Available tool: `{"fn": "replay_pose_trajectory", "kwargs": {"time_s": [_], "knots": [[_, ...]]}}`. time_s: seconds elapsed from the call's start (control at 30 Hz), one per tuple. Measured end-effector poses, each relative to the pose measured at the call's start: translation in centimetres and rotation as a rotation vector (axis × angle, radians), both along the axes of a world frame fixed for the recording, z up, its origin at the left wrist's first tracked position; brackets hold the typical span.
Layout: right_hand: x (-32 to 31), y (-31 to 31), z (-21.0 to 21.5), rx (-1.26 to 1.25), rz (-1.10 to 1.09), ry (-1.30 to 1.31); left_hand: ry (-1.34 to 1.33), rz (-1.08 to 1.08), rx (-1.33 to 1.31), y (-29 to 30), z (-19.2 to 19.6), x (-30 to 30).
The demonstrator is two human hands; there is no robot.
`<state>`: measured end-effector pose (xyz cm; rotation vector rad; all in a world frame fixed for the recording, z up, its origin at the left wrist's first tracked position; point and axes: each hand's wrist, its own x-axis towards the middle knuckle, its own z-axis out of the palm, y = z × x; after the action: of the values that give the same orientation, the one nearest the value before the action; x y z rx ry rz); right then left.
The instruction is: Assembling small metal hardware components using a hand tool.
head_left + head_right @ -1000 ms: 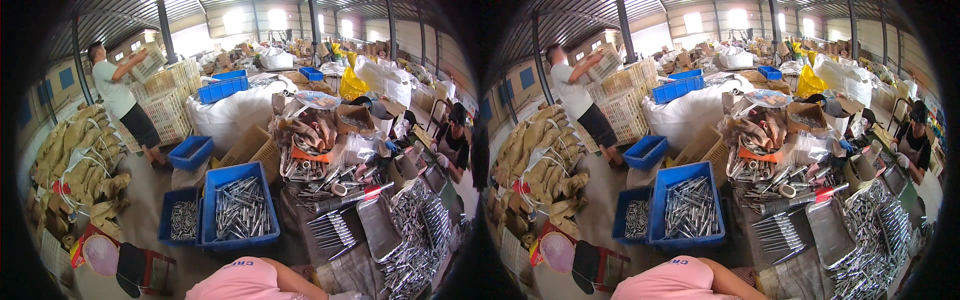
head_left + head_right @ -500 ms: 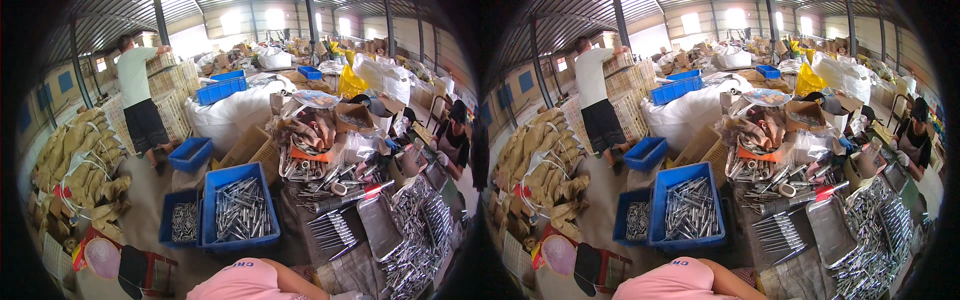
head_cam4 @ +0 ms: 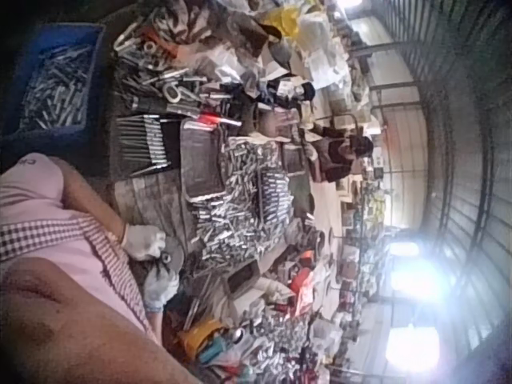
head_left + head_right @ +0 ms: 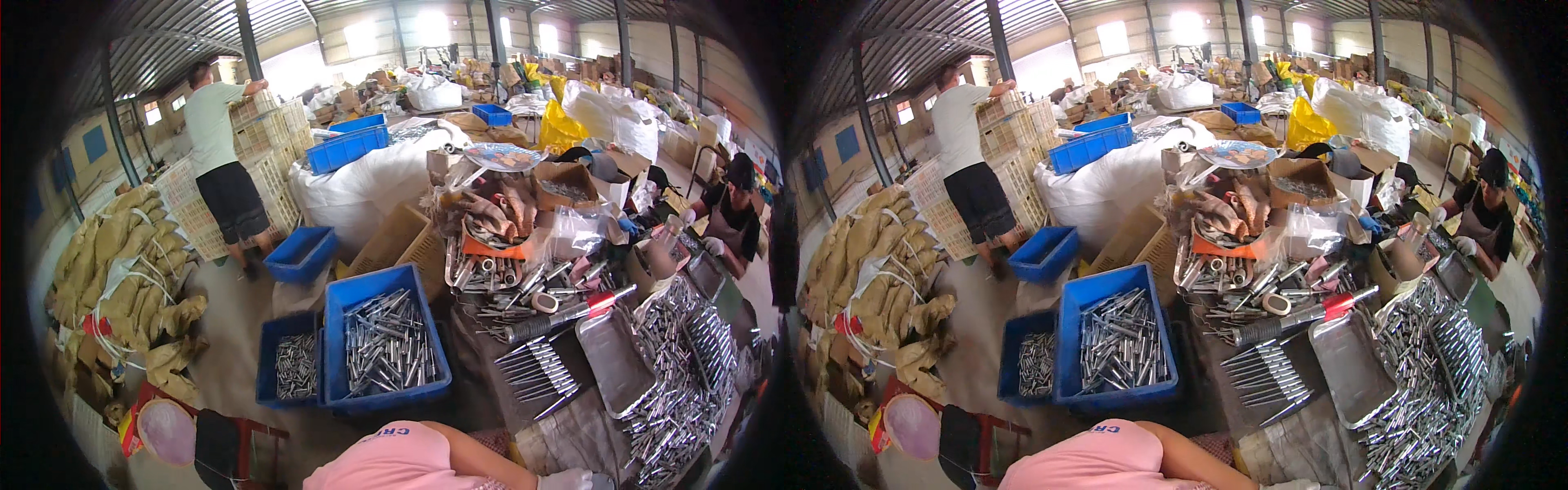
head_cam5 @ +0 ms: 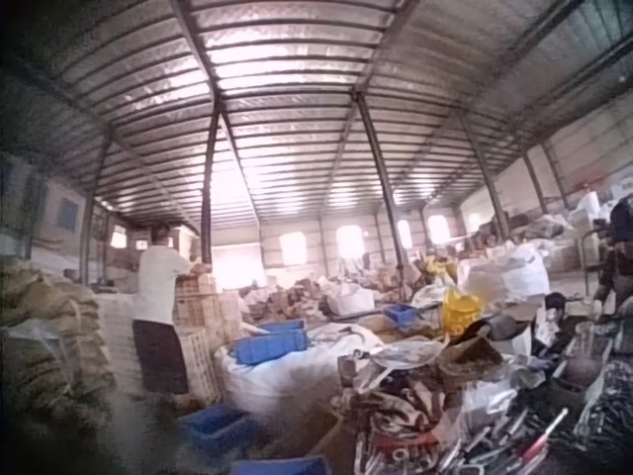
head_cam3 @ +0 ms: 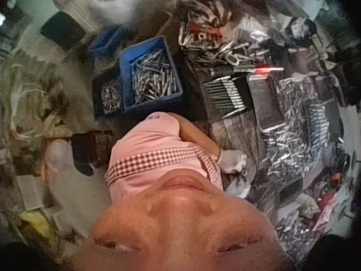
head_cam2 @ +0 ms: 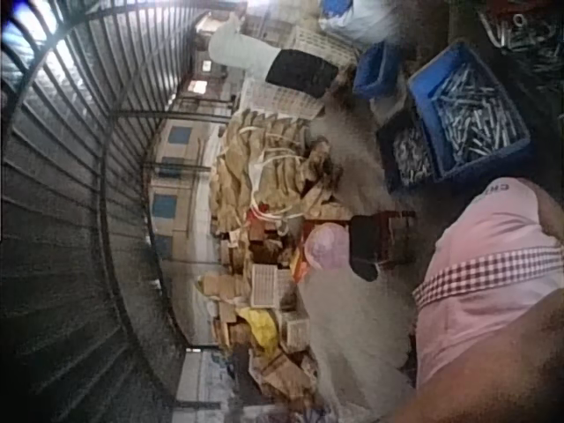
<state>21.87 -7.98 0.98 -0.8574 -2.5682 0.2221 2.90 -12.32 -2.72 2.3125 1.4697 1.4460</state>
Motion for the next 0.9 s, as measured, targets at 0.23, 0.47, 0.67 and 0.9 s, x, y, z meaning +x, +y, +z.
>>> {"fn": "replay_pose_trajectory", "kwargs": {"time_s": [0.23,0.47,0.67,0.9], "knots": [[-1.3,-0.7,0.4,0.025,-0.033,-0.069,0.031,0.007,-0.027,-0.8,0.2,-0.4],[-2.8,-0.1,-1.5,0.175,-0.033,0.336,-0.124,-0.057,-0.081,0.2,-1.4,-0.4],[-4.2,0.2,-0.2,-0.373,-0.135,-0.138,0.126,-0.171,-0.230,0.9,2.7,-3.1],[-2.6,-1.1,-2.0,-0.058,-0.155,0.233,0.156,-0.161,-0.208,0.0,2.7,-1.5]]}}
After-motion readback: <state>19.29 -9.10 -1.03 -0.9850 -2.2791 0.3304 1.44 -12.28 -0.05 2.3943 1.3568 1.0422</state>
